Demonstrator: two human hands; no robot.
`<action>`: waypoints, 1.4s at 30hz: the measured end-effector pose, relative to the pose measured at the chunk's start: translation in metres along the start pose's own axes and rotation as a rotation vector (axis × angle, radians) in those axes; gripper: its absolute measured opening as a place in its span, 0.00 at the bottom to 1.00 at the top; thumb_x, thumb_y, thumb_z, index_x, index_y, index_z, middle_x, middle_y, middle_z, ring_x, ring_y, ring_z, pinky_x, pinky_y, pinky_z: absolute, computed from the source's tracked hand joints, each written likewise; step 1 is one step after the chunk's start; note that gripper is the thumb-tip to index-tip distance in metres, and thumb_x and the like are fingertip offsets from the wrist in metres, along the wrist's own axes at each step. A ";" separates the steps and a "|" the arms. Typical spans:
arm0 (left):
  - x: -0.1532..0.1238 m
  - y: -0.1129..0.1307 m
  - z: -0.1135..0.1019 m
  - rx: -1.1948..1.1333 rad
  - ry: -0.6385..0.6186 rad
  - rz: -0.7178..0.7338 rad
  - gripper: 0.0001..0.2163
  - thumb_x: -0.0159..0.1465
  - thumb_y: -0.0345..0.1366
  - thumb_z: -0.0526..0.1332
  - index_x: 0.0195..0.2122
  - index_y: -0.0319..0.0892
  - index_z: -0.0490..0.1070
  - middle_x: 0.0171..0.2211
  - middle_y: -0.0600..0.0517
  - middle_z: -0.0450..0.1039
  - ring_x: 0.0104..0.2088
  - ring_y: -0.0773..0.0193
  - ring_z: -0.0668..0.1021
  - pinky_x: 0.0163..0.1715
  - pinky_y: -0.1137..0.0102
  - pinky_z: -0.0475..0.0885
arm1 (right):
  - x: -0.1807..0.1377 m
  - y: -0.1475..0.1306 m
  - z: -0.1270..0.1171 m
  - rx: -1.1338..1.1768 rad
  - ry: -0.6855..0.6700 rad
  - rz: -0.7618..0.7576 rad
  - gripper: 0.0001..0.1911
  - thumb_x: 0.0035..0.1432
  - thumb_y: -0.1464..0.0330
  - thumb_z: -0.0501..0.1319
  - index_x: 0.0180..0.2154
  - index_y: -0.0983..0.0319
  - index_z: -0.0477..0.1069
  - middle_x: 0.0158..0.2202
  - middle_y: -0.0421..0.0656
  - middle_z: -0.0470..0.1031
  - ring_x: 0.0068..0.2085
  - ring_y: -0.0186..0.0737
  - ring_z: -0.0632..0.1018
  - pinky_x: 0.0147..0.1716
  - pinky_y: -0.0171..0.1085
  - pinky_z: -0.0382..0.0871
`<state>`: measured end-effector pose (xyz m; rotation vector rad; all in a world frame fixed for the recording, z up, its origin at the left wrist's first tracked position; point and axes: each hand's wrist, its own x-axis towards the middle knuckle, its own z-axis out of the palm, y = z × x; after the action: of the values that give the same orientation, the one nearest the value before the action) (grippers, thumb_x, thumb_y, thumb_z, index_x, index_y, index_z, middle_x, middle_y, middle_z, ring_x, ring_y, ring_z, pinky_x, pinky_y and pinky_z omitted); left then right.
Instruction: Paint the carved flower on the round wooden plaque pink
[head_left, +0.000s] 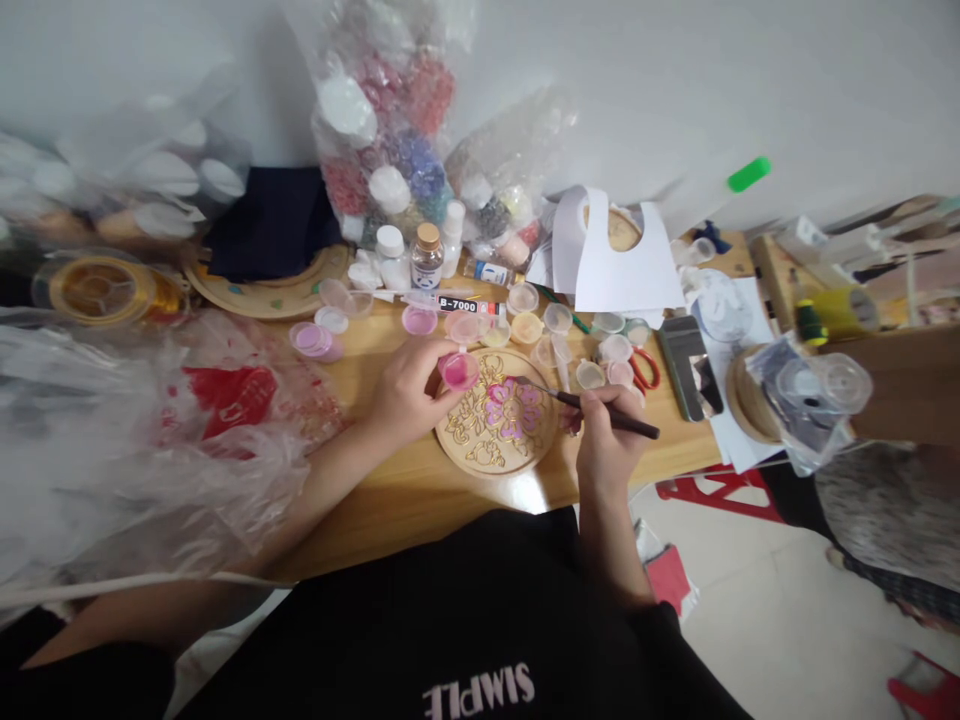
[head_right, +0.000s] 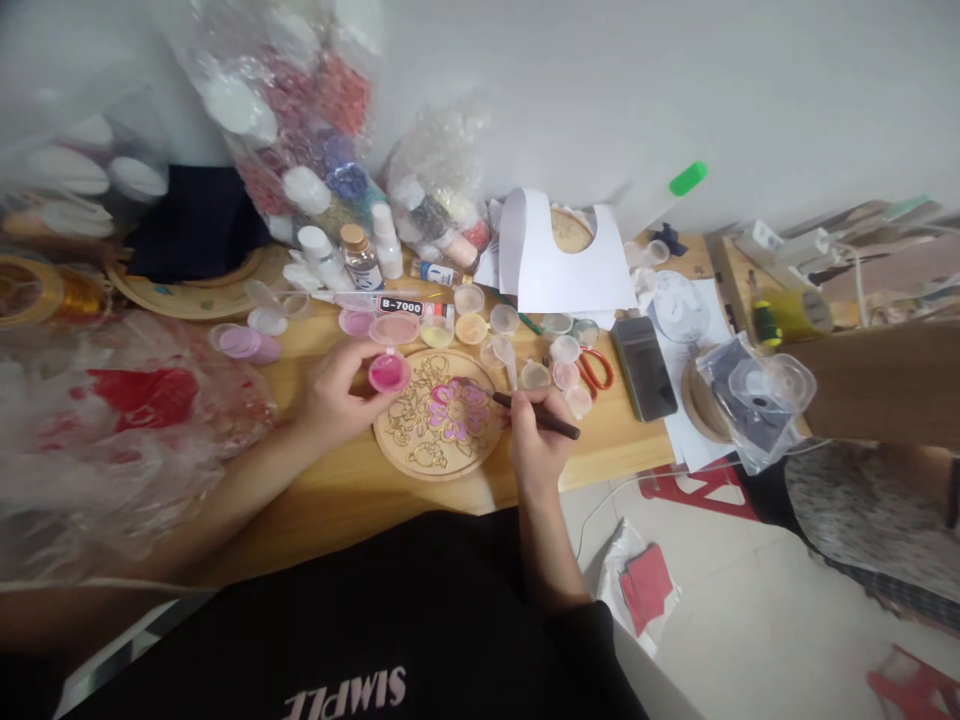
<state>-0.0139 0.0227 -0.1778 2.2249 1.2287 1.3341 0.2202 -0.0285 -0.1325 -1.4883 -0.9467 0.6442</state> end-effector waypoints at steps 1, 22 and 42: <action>0.000 0.000 0.000 0.000 0.014 0.016 0.10 0.67 0.32 0.68 0.48 0.45 0.72 0.41 0.49 0.83 0.41 0.57 0.85 0.41 0.64 0.83 | 0.000 0.001 -0.001 0.012 0.011 -0.002 0.12 0.55 0.63 0.70 0.23 0.57 0.71 0.18 0.34 0.74 0.18 0.35 0.73 0.19 0.36 0.66; 0.000 0.001 0.003 -0.036 0.044 0.022 0.11 0.67 0.31 0.68 0.49 0.45 0.73 0.41 0.49 0.83 0.41 0.56 0.85 0.41 0.63 0.83 | 0.000 -0.003 0.003 -0.065 -0.018 -0.033 0.15 0.55 0.61 0.70 0.21 0.56 0.71 0.17 0.35 0.73 0.19 0.35 0.72 0.19 0.37 0.67; 0.001 0.001 0.001 -0.016 0.008 0.006 0.09 0.68 0.34 0.67 0.48 0.46 0.72 0.40 0.49 0.83 0.40 0.56 0.85 0.40 0.63 0.83 | 0.001 -0.001 0.004 -0.038 -0.035 -0.006 0.12 0.55 0.63 0.69 0.22 0.56 0.71 0.17 0.34 0.75 0.18 0.36 0.74 0.19 0.36 0.67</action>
<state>-0.0128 0.0228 -0.1773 2.2160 1.2113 1.3512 0.2173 -0.0259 -0.1319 -1.5112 -0.9944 0.6532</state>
